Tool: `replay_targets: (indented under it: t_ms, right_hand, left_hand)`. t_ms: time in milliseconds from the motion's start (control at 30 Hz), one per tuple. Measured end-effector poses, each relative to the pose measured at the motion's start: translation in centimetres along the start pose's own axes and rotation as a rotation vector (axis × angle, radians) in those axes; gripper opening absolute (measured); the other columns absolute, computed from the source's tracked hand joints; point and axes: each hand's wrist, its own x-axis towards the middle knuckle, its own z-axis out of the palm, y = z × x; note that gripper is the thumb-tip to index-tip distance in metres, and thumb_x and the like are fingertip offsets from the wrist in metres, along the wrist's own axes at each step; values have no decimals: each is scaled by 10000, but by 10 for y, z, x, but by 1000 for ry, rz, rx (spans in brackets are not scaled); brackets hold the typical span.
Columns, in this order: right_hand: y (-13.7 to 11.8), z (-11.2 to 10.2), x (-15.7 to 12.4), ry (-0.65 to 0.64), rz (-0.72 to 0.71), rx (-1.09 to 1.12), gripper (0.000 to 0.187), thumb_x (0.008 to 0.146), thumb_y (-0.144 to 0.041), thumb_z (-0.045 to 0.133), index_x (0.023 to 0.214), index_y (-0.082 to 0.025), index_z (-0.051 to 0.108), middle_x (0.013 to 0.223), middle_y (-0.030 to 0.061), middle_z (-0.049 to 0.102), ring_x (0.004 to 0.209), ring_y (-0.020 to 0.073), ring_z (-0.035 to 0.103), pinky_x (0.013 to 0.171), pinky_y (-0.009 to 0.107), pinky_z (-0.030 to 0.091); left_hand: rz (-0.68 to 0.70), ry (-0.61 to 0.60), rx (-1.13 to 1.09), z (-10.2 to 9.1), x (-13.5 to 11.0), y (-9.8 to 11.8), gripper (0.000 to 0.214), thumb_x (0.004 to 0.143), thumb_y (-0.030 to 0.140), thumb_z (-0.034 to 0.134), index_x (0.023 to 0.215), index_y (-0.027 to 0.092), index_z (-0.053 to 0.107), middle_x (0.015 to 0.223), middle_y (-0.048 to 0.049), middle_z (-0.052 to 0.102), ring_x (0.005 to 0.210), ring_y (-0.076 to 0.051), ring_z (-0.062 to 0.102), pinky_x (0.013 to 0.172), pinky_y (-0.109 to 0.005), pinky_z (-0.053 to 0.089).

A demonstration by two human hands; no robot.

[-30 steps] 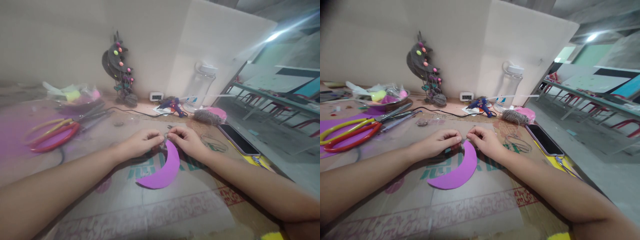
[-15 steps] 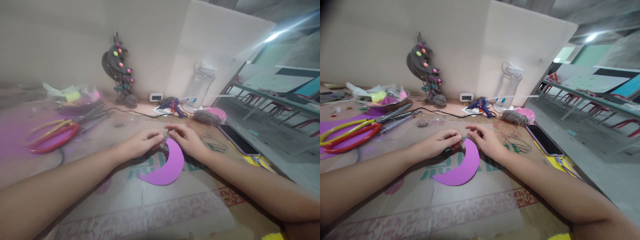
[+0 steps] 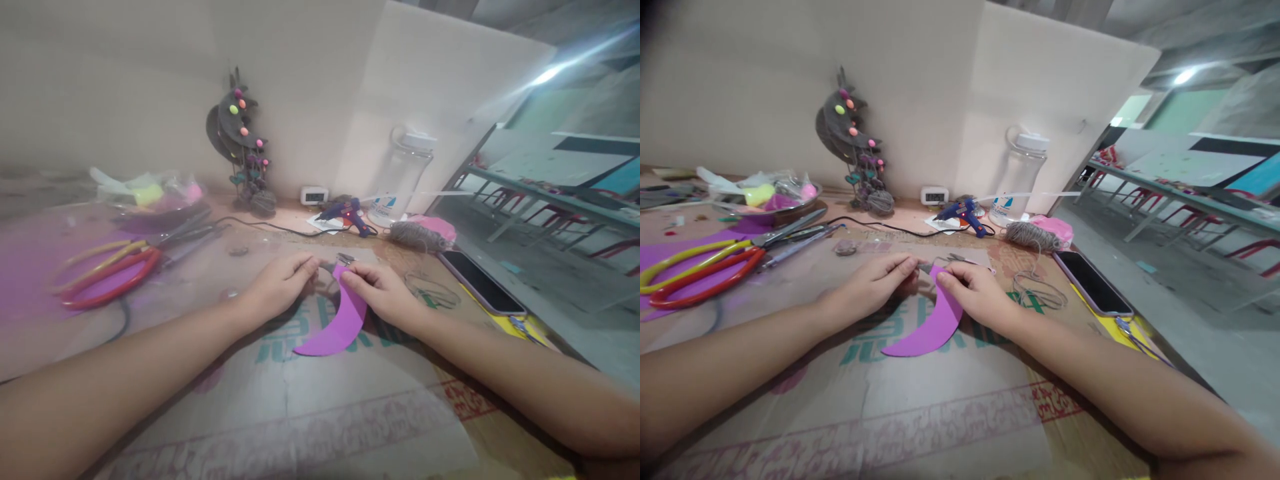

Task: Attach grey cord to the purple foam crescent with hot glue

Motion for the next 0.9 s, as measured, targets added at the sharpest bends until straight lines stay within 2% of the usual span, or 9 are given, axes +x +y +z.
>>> replay_targets:
  t_ms: [100, 167, 267, 367, 900]
  right_hand:
    - [2, 0, 1, 29, 3, -30, 359, 912, -426, 445, 647, -185, 477, 609, -29, 412, 570, 101, 399, 511, 224, 323]
    - [1, 0, 1, 44, 0, -33, 360, 912, -421, 447, 640, -187, 460, 607, -32, 404, 572, 101, 397, 522, 227, 325]
    - [0, 0, 1, 47, -6, -28, 352, 912, -405, 451, 636, -186, 460, 609, -33, 407, 572, 99, 398, 533, 229, 328]
    - [-1, 0, 0, 23, -7, -4, 336, 911, -396, 450, 651, -185, 481, 612, -29, 426, 573, 100, 405, 529, 228, 332]
    - [1, -1, 1, -26, -12, -16, 333, 912, -386, 435, 664, -174, 500, 625, -19, 460, 614, 113, 458, 576, 241, 366]
  left_hand:
    - [14, 70, -13, 1, 0, -2, 354, 936, 421, 392, 1076, 188, 619, 868, -25, 647, 798, -165, 590, 684, -263, 442]
    - [44, 95, 23, 0, 0, -1, 327, 905, 417, 478, 1112, 204, 613, 936, -25, 659, 830, -165, 597, 710, -266, 451]
    - [135, 137, 117, 0, -2, 2, 263, 867, 368, 566, 1070, 217, 638, 943, -19, 658, 848, -161, 592, 761, -280, 454]
    - [202, 180, 185, 0, -3, 4, 190, 872, 328, 569, 987, 207, 661, 955, -26, 660, 915, -171, 588, 855, -315, 442]
    - [263, 223, 239, -1, -5, 4, 175, 888, 313, 556, 944, 206, 683, 927, -35, 694, 909, -185, 608, 865, -347, 448]
